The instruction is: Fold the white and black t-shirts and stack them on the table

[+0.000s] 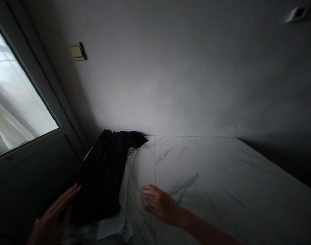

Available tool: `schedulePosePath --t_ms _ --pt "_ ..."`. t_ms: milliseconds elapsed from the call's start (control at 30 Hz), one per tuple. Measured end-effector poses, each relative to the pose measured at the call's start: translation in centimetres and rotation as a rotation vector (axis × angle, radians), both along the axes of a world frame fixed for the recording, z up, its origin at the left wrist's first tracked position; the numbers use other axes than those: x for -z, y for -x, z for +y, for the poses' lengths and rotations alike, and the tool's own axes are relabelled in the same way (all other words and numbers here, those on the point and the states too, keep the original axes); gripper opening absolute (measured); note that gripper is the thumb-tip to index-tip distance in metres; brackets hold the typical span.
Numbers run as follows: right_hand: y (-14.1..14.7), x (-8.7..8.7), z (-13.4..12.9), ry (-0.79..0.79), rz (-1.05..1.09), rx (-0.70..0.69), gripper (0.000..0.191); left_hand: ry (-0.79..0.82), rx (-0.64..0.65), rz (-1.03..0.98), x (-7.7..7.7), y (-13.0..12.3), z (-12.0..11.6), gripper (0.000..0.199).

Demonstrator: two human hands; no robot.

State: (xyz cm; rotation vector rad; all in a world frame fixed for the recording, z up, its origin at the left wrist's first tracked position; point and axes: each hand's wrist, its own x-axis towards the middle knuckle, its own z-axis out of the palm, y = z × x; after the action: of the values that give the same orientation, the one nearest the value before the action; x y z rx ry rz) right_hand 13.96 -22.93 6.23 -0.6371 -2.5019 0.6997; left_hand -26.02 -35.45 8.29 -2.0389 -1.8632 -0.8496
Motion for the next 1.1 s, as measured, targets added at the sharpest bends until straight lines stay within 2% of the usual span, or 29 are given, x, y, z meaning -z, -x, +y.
schedulePosePath --t_ms 100,233,300,367,467,567,667,767,1100 --pt "-6.9 1.1 1.7 -0.055 0.008 0.302 0.041 -0.054 0.074 0.023 1.2 -7.0 4.1 0.061" --pt "-16.2 3.3 3.5 -0.250 0.007 0.654 0.043 0.051 0.207 0.122 2.3 -16.2 9.6 0.062" --pt "-20.5 4.3 3.9 -0.335 -0.005 0.766 0.043 0.102 0.235 0.159 3.4 -19.1 11.7 0.066" --pt "-23.9 5.5 3.9 -0.391 -0.023 0.842 0.044 0.115 0.239 0.193 5.3 -20.7 13.1 0.070" --pt "-27.1 8.0 3.7 -0.424 -0.043 0.915 0.046 0.104 0.218 0.245 9.6 -21.1 14.6 0.073" --pt "-28.3 11.1 4.0 -0.421 -0.093 0.974 0.049 0.095 0.180 0.290 14.0 -20.2 15.5 0.068" --pt "-28.5 13.2 4.6 -0.375 -0.198 1.012 0.052 0.118 0.166 0.322 16.4 -19.4 15.9 0.061" --pt "-28.5 13.7 4.9 -0.330 -0.259 1.015 0.052 0.153 0.149 0.325 16.7 -19.4 15.9 0.058" --pt "-28.2 13.3 4.6 -0.304 -0.288 1.017 0.055 0.219 0.148 0.331 15.5 -19.5 15.6 0.057"
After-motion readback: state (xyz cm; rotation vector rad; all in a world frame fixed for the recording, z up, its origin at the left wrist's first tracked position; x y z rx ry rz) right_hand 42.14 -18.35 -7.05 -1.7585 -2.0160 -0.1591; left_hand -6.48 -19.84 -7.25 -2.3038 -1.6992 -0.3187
